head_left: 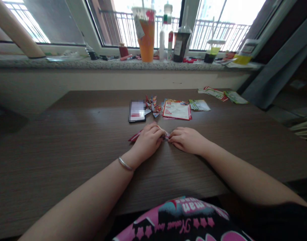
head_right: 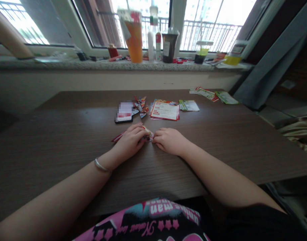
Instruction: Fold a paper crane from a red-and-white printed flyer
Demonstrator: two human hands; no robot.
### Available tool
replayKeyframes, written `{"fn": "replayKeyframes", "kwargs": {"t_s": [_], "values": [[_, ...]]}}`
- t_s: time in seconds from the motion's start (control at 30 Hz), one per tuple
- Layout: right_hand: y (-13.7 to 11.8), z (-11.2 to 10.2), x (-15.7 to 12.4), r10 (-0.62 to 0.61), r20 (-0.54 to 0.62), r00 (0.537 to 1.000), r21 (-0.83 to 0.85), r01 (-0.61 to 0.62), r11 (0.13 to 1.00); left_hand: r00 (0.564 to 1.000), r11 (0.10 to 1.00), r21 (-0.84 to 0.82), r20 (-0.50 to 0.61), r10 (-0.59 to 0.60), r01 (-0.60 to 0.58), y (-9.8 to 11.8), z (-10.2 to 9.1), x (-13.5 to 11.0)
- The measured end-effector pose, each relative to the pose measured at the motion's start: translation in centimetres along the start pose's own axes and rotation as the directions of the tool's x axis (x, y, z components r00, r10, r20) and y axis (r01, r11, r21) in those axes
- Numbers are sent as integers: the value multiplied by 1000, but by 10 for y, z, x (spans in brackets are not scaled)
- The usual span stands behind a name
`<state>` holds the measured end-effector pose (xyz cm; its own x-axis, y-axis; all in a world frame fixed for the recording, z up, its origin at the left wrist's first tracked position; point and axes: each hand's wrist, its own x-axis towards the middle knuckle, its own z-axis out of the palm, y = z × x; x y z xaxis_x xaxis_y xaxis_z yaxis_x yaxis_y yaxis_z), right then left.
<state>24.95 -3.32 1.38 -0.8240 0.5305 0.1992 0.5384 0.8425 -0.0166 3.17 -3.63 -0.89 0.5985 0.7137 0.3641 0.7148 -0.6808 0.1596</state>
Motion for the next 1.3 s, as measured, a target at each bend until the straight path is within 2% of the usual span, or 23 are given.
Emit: {"fn": "replayKeyframes", "kwargs": {"t_s": [0.03, 0.1, 0.23, 0.47, 0.63, 0.8, 0.93, 1.1, 1.3], "values": [[0, 0, 0, 18, 4, 1000, -12, -18, 1000, 996, 995, -40, 7, 94, -94, -1, 0, 1], [1, -1, -1, 46, 13, 999, -14, -46, 999, 983, 980, -86, 13, 183, -181, -3, 0, 3], [4, -2, -2, 66, 19, 998, 7, -66, 998, 976, 977, -62, 56, 210, -206, 1, -4, 4], [1, -3, 1, 106, 47, 993, -11, -106, 994, 978, 980, 68, 108, 178, -185, 8, -13, 5], [0, -3, 1, 122, 57, 991, -31, -121, 992, 968, 981, 84, 200, 153, -172, 4, -24, 2], [-1, -5, 1, 131, 72, 989, -58, -127, 990, 962, 977, 130, 238, 137, -172, 2, -33, -2], [-9, -10, 4, 172, 103, 980, -116, -160, 980, 965, 968, 196, 239, 107, -156, 10, -29, -5], [-15, -13, 5, 181, 105, 978, -204, -157, 966, 967, 972, 181, 230, 108, -151, 20, -15, -8], [-7, -2, 3, 159, 50, 986, -77, -155, 985, 972, 978, 174, 221, 80, -120, 22, -11, -10]]}}
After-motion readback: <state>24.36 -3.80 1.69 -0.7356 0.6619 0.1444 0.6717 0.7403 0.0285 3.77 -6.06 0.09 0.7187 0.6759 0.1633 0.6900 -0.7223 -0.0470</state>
